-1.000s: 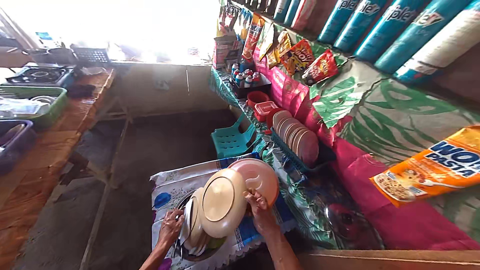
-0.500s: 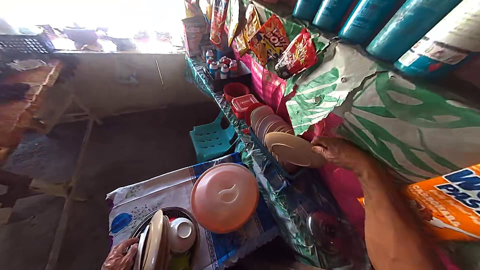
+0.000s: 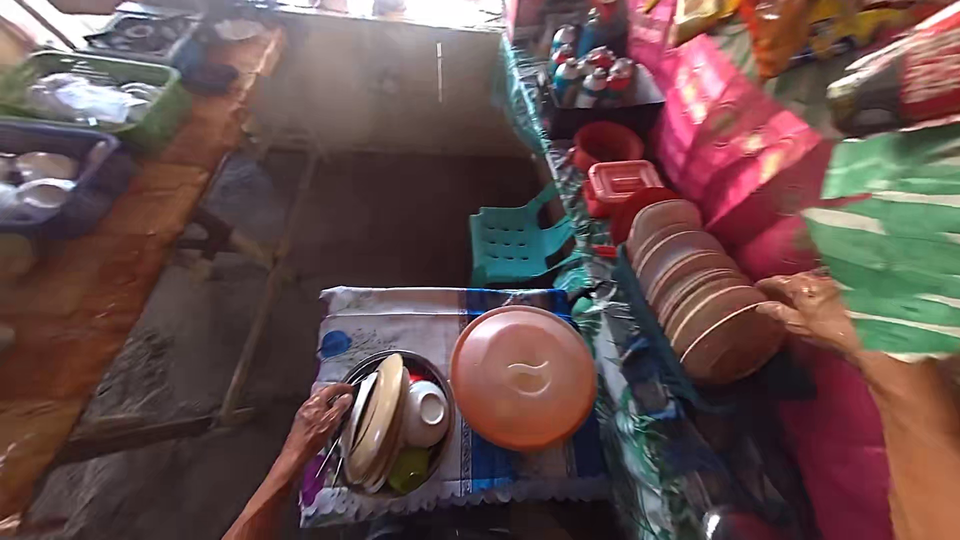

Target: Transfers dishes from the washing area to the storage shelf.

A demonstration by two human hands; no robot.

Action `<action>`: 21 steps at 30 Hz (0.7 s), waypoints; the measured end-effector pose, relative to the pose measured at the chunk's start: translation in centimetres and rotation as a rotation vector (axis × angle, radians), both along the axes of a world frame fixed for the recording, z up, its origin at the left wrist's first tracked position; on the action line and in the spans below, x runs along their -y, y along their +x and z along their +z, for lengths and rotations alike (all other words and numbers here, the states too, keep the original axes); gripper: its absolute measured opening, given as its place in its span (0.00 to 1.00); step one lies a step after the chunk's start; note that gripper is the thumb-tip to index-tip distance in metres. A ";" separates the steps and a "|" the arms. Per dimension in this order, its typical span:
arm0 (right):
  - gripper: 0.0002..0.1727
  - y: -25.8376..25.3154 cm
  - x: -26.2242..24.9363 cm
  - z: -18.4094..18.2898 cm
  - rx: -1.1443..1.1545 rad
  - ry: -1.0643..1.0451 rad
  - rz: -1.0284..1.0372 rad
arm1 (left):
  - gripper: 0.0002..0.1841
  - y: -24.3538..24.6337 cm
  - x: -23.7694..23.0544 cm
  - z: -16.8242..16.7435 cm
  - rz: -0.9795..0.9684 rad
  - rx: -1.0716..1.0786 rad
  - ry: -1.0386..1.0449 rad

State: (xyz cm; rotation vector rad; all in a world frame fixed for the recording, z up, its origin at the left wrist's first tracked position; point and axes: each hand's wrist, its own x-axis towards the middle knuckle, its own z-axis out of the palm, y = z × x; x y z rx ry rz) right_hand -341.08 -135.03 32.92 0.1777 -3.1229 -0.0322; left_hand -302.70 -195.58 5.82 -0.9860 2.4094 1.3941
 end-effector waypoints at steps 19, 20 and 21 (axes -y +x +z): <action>0.19 31.2 42.0 -20.8 0.873 -0.916 -0.102 | 0.24 -0.1 -0.2 0.3 -0.117 -0.048 0.001; 0.18 31.3 41.9 -20.5 0.859 -0.970 -0.091 | 0.25 -0.1 -0.1 0.3 -0.123 -0.048 -0.008; 0.17 31.4 41.7 -19.9 0.846 -1.021 -0.087 | 0.26 -0.1 0.1 0.3 -0.130 -0.053 -0.023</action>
